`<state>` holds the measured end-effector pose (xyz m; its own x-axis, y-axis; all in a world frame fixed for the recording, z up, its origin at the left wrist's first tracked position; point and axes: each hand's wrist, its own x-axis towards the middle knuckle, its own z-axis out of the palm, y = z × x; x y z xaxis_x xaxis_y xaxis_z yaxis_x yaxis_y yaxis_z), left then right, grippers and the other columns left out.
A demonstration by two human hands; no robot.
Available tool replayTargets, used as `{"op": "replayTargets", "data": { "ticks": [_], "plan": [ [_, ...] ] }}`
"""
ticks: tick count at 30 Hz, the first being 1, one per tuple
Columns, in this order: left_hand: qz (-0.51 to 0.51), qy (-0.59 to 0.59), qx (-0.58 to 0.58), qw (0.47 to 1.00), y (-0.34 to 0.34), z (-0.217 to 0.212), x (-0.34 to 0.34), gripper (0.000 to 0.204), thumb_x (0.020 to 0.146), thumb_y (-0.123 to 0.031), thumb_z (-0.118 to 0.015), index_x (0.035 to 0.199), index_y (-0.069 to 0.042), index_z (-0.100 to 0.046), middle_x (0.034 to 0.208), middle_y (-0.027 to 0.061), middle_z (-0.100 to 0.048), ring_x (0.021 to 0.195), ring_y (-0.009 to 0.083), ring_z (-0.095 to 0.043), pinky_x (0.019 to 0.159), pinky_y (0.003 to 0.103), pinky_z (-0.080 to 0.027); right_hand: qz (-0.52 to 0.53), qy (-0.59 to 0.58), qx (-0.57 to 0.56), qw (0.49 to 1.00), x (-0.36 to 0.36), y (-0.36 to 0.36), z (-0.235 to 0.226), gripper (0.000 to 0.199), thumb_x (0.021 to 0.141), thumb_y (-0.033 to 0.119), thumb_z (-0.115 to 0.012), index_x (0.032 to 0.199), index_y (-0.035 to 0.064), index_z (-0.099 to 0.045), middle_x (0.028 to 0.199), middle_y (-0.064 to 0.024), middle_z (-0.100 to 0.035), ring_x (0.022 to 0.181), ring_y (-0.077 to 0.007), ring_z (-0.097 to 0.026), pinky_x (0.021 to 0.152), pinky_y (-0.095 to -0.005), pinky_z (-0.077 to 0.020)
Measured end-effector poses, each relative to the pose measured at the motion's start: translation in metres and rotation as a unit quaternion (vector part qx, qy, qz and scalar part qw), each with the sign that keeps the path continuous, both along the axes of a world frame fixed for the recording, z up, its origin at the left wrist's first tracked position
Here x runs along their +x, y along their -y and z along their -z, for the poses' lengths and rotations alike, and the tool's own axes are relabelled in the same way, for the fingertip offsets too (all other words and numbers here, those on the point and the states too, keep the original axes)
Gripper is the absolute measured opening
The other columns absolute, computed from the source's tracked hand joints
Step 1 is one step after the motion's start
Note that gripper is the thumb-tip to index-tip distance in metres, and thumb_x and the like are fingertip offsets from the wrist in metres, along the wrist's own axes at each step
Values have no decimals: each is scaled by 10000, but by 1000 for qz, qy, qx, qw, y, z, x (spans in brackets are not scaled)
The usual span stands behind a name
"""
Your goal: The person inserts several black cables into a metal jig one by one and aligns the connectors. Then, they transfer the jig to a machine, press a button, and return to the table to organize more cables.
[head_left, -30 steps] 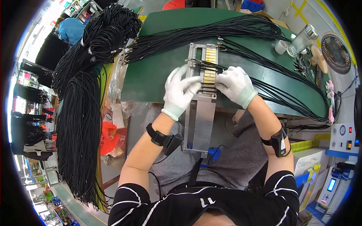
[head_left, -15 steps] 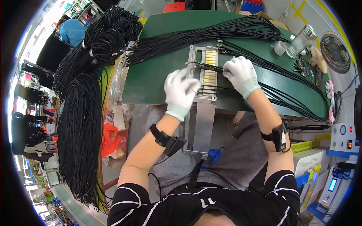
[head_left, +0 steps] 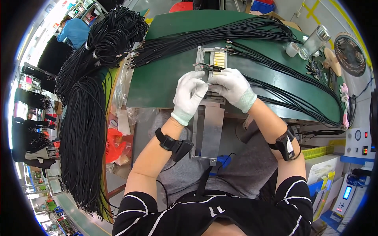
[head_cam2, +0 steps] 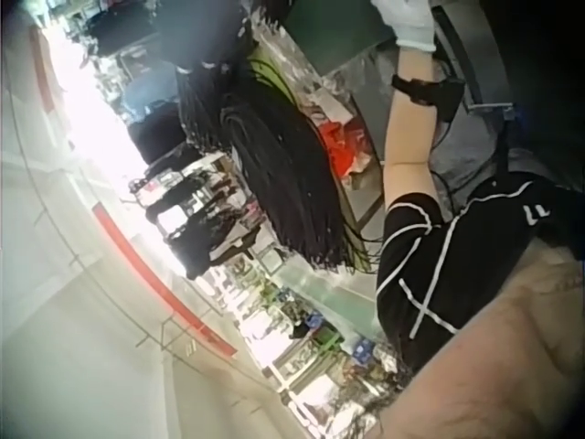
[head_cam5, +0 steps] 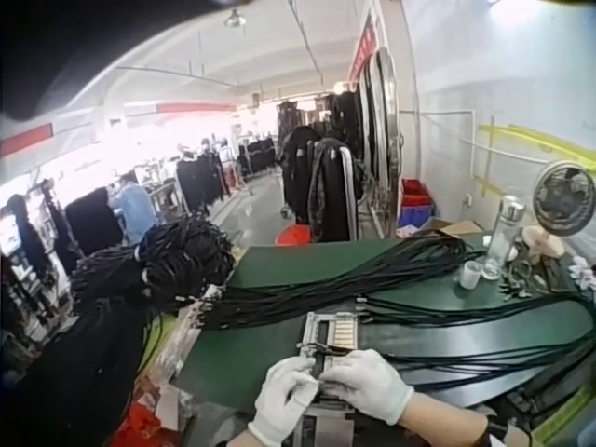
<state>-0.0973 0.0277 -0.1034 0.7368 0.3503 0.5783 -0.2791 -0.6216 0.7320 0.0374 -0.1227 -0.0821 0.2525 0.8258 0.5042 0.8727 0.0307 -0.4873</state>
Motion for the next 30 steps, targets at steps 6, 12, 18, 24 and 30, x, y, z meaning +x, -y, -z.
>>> {"op": "replayTargets", "data": {
  "ticks": [6, 12, 18, 24, 30],
  "plan": [
    [-89, -39, 12, 995, -12, 1, -3, 161, 880, -215, -726, 865, -54, -721, 1144, 111, -703, 1160, 296, -589, 994, 410, -470, 31, -2, -70, 997, 12, 15, -10, 174, 774, 172, -767, 913, 75, -727, 834, -90, -692, 873, -314, -630, 791, -425, -496],
    [-115, -82, 79, 987, -20, 0, -7, 145, 927, -169, -675, 995, -56, -735, 1125, 103, -711, 1112, 248, -623, 1002, 346, -460, 75, -10, -67, 995, 25, 31, -13, 111, 745, 149, -760, 835, 106, -710, 796, -57, -674, 860, -301, -622, 770, -420, -483],
    [-117, -126, 75, 982, -20, 2, -6, 185, 939, -188, -652, 1022, -42, -729, 1069, 99, -720, 1054, 256, -648, 958, 337, -484, 145, 160, -60, 975, 18, 28, -16, 108, 709, 140, -755, 765, 135, -663, 754, -23, -634, 853, -274, -607, 774, -403, -470],
    [-88, -153, 57, 983, -21, 2, -6, 206, 920, -217, -672, 1071, -95, -743, 1173, 134, -690, 1137, 297, -611, 983, 363, -475, 144, 183, -75, 969, 13, 27, -17, 118, 712, 151, -757, 772, 145, -656, 768, -15, -633, 871, -265, -609, 775, -402, -467],
    [-90, -135, 252, 954, 7, -2, 1, 279, 860, -412, -704, 1103, -292, -770, 1420, 182, -525, 1323, 414, -427, 1144, 525, -284, 125, 173, -97, 972, 11, 26, -11, 139, 713, 184, -773, 810, 156, -677, 797, -11, -639, 889, -264, -608, 792, -386, -463]
  ]
}}
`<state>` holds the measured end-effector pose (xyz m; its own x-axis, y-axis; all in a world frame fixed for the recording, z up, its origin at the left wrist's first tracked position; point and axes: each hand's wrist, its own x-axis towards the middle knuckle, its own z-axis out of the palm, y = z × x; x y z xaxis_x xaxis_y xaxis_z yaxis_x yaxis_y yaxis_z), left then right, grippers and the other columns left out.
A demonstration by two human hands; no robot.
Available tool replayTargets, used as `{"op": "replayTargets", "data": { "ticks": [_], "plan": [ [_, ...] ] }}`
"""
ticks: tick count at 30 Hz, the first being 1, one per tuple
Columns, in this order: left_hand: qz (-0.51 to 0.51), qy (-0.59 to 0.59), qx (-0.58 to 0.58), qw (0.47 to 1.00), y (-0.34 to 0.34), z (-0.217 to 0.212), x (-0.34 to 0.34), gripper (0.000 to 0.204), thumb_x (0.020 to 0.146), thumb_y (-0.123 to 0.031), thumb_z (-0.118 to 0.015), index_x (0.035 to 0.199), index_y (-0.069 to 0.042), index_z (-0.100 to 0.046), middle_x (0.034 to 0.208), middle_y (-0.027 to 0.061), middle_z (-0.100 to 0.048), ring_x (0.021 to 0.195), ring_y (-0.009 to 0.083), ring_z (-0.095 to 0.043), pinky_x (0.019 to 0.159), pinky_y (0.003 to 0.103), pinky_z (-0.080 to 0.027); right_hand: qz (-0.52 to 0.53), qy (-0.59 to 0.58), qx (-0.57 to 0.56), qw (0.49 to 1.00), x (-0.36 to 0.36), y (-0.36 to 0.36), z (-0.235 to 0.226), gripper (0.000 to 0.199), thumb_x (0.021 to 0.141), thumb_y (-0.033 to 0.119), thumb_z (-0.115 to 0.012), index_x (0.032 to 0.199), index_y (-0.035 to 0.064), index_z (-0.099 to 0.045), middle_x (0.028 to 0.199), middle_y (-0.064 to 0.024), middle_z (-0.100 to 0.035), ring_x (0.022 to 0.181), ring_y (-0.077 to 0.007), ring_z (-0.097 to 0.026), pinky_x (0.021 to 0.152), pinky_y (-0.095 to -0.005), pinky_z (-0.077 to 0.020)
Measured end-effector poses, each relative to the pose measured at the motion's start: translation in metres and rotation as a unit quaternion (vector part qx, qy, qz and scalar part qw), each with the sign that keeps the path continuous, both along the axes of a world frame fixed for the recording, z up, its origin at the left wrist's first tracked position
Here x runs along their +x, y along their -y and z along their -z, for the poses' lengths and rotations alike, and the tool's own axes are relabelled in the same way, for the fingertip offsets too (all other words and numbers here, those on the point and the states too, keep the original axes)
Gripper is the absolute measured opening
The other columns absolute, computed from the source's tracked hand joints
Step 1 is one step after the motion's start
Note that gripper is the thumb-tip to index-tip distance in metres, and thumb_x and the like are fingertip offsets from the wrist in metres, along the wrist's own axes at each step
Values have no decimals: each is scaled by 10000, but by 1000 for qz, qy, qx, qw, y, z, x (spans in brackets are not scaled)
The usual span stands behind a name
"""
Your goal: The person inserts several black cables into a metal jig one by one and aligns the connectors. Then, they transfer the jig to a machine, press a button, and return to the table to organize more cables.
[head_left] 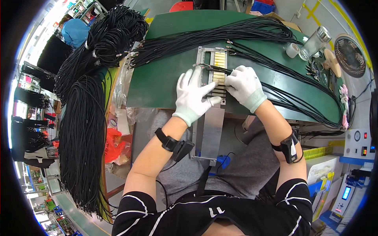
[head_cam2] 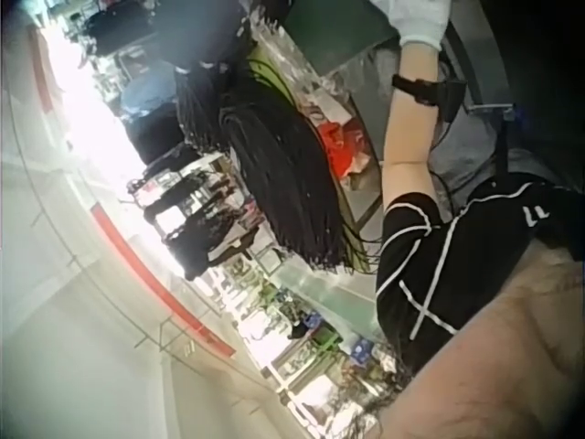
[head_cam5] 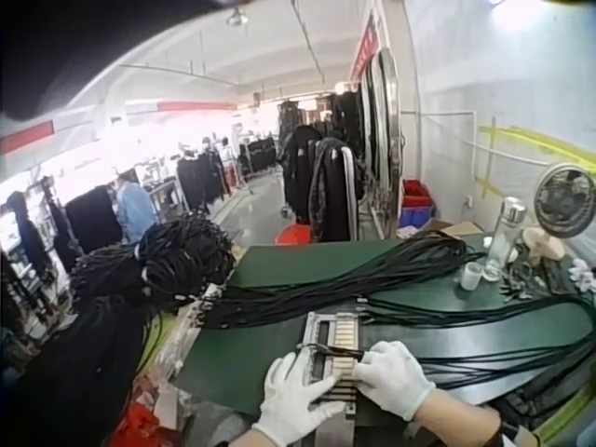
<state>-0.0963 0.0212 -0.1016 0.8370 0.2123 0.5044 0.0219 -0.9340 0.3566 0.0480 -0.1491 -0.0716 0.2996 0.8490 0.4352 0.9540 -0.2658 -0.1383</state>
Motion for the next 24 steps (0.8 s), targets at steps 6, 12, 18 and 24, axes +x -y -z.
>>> {"op": "replayTargets", "data": {
  "ticks": [6, 12, 18, 24],
  "plan": [
    [17, -33, 63, 997, -1, -3, 8, 281, 846, -440, -706, 1086, -318, -784, 1454, 201, -492, 1344, 432, -398, 1171, 574, -205, 79, 23, 36, 996, 29, -4, 1, 147, 723, 214, -785, 827, 162, -694, 809, -22, -642, 889, -268, -605, 793, -385, -468],
    [-13, 39, -4, 999, -8, 11, 6, 227, 847, -401, -720, 977, -227, -787, 1413, 196, -531, 1320, 404, -436, 1143, 523, -285, 118, 15, -2, 993, 38, 1, 0, 132, 737, 193, -781, 834, 142, -708, 823, -40, -653, 893, -285, -607, 799, -412, -485],
    [-96, 116, -198, 969, -27, 13, 11, 224, 860, -315, -730, 851, -91, -736, 1258, 163, -646, 1234, 361, -530, 1063, 463, -404, 33, -70, 50, 996, 34, 7, -11, 147, 727, 163, -787, 834, 112, -700, 826, -57, -656, 890, -305, -604, 804, -427, -485],
    [43, 148, -164, 974, -15, -2, 14, 211, 856, -216, -741, 817, -13, -698, 1108, 136, -707, 1124, 350, -603, 986, 441, -464, -77, -138, 129, 979, 7, -12, -3, 190, 730, 147, -790, 895, 98, -709, 872, -79, -687, 872, -321, -617, 804, -431, -489]
  ]
}}
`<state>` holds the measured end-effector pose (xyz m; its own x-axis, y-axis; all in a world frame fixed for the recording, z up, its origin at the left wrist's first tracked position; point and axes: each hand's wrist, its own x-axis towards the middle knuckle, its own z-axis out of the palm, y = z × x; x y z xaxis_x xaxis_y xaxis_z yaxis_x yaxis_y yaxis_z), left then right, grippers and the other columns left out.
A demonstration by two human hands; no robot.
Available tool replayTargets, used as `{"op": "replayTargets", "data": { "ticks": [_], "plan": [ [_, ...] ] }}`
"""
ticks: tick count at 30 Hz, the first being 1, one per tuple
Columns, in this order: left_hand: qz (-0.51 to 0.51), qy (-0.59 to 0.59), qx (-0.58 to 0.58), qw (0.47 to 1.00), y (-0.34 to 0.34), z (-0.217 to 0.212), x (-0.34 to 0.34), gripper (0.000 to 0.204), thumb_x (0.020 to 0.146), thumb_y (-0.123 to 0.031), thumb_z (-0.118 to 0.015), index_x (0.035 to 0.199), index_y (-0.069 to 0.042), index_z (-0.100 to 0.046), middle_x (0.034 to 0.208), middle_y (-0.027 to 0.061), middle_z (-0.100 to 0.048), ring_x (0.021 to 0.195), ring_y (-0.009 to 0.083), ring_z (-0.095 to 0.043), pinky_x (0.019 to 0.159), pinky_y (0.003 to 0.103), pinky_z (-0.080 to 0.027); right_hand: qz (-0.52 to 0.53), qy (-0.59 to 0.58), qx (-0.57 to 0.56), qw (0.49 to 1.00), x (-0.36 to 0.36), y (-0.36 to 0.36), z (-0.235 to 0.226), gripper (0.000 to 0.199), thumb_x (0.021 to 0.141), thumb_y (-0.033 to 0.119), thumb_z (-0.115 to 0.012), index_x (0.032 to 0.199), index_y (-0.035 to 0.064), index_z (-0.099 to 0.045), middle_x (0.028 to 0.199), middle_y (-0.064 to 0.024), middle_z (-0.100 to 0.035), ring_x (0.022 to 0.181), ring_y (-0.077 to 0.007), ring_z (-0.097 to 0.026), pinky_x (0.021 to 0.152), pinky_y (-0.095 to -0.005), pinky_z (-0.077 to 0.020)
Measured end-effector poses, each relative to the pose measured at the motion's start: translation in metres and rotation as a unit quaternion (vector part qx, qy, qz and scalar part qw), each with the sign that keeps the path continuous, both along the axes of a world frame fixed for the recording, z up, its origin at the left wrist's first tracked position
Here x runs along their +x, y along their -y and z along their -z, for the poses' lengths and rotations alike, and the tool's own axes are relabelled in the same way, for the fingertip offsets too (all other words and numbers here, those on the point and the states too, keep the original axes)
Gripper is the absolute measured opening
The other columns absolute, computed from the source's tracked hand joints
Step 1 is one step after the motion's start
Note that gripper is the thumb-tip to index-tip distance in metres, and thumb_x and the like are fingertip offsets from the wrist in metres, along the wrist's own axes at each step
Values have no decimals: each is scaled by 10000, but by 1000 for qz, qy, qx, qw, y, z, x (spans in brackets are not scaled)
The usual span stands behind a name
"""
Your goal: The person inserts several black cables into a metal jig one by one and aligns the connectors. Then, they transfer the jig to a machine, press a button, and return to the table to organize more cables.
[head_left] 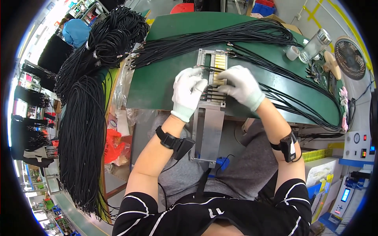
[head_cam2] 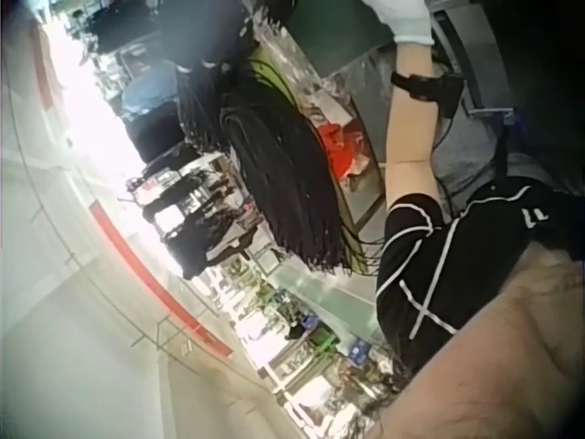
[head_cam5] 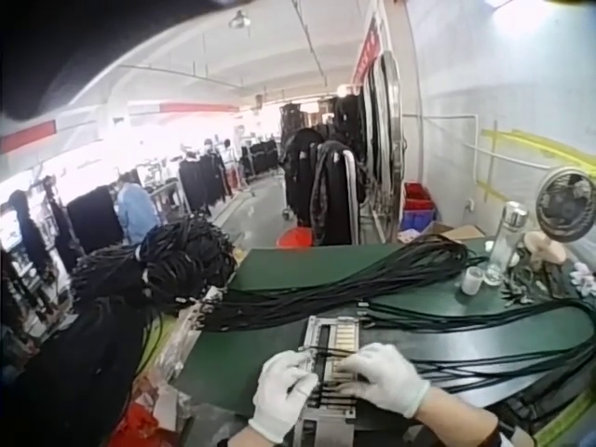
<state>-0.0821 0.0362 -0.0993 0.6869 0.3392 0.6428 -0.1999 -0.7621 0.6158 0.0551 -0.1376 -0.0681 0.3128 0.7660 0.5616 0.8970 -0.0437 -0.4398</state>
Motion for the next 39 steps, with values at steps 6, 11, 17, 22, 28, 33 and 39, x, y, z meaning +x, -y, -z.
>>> {"op": "replayTargets", "data": {
  "ticks": [6, 11, 17, 22, 28, 33, 39],
  "plan": [
    [-41, 45, -33, 998, 0, -2, -7, 183, 836, -182, -755, 822, -8, -698, 1061, 127, -722, 1084, 330, -624, 949, 421, -482, -29, -55, -17, 998, -8, -3, 6, 196, 747, 141, -781, 927, 94, -718, 871, -84, -697, 857, -312, -627, 804, -425, -491],
    [-98, -59, -15, 993, -13, 4, -9, 196, 859, -222, -728, 837, -28, -716, 1003, 109, -732, 1011, 307, -643, 902, 411, -493, 25, 18, -72, 997, 8, 8, 3, 133, 789, 166, -748, 897, 96, -711, 827, -72, -691, 818, -300, -621, 775, -413, -488],
    [-97, -75, -10, 992, -15, 12, -5, 210, 899, -260, -676, 869, -62, -739, 968, 107, -730, 955, 317, -642, 888, 424, -485, 72, 56, -114, 989, 21, 12, 9, 93, 846, 255, -690, 866, 167, -712, 791, -55, -681, 803, -300, -632, 752, -410, -493],
    [-101, -86, 8, 991, -17, 13, -6, 198, 907, -255, -666, 904, -73, -744, 939, 102, -728, 939, 319, -640, 898, 424, -476, 72, 57, -136, 986, 22, 13, 11, 122, 868, 278, -669, 867, 165, -713, 788, -53, -682, 816, -302, -632, 778, -418, -486],
    [-89, -114, 15, 989, -8, 14, -4, 217, 900, -349, -671, 1002, -191, -779, 1196, 129, -671, 1161, 338, -563, 1020, 445, -420, 81, 61, -163, 981, 17, 13, 7, 129, 872, 285, -668, 876, 163, -708, 805, -52, -681, 845, -293, -633, 782, -419, -473],
    [-59, -108, 189, 974, 16, 3, -1, 284, 843, -459, -702, 1066, -307, -790, 1438, 180, -516, 1347, 413, -402, 1155, 518, -266, 80, 85, -144, 983, 7, 11, 7, 104, 835, 227, -707, 872, 129, -702, 772, -62, -657, 820, -288, -618, 779, -401, -475],
    [-44, -171, 220, 960, 12, 0, 2, 334, 820, -487, -709, 1093, -312, -786, 1464, 214, -476, 1361, 442, -369, 1177, 542, -197, 157, 123, -117, 973, 20, 6, 7, 134, 804, 263, -741, 877, 155, -709, 781, -40, -651, 858, -278, -615, 780, -395, -480]
  ]
}}
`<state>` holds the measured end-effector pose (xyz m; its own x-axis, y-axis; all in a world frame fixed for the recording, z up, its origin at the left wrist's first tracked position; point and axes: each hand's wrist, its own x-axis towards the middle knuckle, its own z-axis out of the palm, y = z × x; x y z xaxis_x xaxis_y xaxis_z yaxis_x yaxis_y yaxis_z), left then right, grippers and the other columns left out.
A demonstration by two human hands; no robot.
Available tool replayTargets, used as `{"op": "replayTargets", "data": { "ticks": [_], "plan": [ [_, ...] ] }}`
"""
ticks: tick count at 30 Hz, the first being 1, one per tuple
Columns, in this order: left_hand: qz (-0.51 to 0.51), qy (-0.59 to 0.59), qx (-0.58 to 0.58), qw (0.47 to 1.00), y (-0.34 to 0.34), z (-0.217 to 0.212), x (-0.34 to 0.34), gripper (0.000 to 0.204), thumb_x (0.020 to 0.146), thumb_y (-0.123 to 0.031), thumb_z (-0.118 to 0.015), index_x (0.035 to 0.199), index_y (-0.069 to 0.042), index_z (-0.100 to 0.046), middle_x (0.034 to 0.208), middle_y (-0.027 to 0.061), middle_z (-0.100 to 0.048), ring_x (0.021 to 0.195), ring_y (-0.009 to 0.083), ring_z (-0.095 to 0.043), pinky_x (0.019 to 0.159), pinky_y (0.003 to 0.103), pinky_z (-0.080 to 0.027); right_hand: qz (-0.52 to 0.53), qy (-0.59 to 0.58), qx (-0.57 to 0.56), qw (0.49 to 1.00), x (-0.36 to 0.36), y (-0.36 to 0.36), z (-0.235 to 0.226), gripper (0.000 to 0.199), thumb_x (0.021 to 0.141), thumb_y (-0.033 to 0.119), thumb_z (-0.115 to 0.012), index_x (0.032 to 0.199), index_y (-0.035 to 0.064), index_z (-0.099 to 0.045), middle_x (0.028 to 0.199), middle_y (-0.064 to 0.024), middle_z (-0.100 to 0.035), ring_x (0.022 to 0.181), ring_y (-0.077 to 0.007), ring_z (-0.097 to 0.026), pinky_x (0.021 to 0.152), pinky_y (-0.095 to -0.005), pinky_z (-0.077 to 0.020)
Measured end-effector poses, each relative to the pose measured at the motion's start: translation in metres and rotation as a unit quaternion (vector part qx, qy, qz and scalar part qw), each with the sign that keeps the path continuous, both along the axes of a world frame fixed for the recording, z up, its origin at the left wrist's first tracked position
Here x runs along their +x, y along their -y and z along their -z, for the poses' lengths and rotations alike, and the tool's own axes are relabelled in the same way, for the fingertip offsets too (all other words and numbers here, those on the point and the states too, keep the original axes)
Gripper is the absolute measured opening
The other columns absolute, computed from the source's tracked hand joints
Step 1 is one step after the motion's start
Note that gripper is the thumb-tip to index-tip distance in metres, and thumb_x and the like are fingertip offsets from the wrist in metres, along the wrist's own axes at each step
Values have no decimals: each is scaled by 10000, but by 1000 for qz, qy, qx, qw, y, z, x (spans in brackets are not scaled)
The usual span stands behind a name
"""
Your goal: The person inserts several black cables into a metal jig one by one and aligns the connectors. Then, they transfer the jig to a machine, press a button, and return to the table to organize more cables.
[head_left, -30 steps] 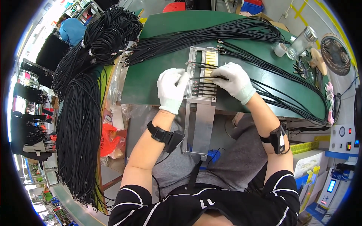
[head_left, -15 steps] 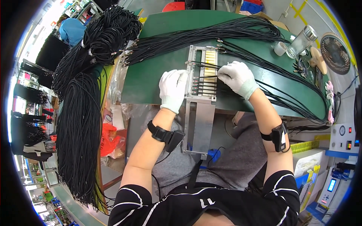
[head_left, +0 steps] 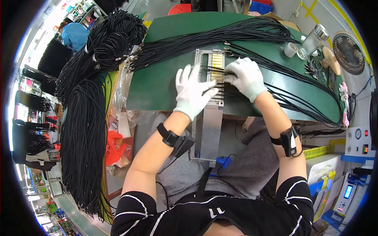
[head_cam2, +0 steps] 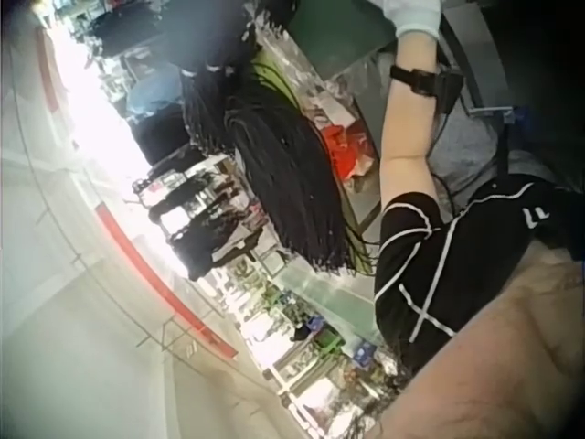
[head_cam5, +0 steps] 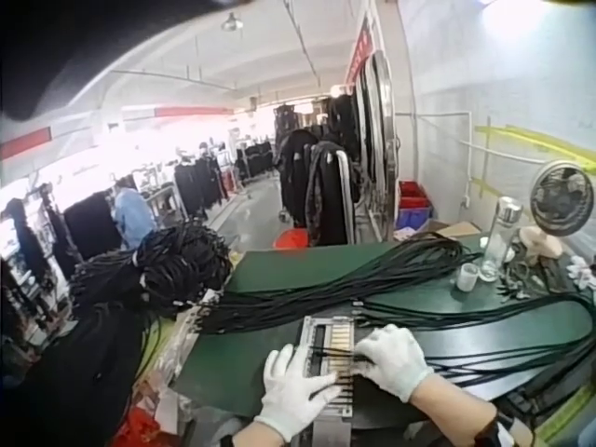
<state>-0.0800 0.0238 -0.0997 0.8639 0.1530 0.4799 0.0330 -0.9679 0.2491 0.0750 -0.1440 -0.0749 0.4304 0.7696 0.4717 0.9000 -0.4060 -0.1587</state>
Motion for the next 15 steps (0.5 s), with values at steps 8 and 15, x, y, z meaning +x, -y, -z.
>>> {"op": "replayTargets", "data": {
  "ticks": [8, 15],
  "plan": [
    [-39, 87, -73, 993, -9, 14, 5, 261, 831, -397, -723, 983, -195, -787, 1340, 201, -589, 1295, 401, -461, 1130, 500, -305, 62, 20, -7, 998, 19, 2, 2, 132, 770, 248, -774, 825, 143, -715, 795, -42, -651, 882, -281, -609, 799, -394, -485],
    [-131, 178, -243, 945, -34, 14, 11, 210, 829, -267, -745, 827, -61, -705, 1219, 168, -670, 1178, 353, -568, 1031, 464, -425, -32, -101, 53, 993, 20, 11, -7, 107, 765, 214, -773, 814, 135, -719, 818, -52, -666, 870, -298, -607, 790, -404, -483]
  ]
}}
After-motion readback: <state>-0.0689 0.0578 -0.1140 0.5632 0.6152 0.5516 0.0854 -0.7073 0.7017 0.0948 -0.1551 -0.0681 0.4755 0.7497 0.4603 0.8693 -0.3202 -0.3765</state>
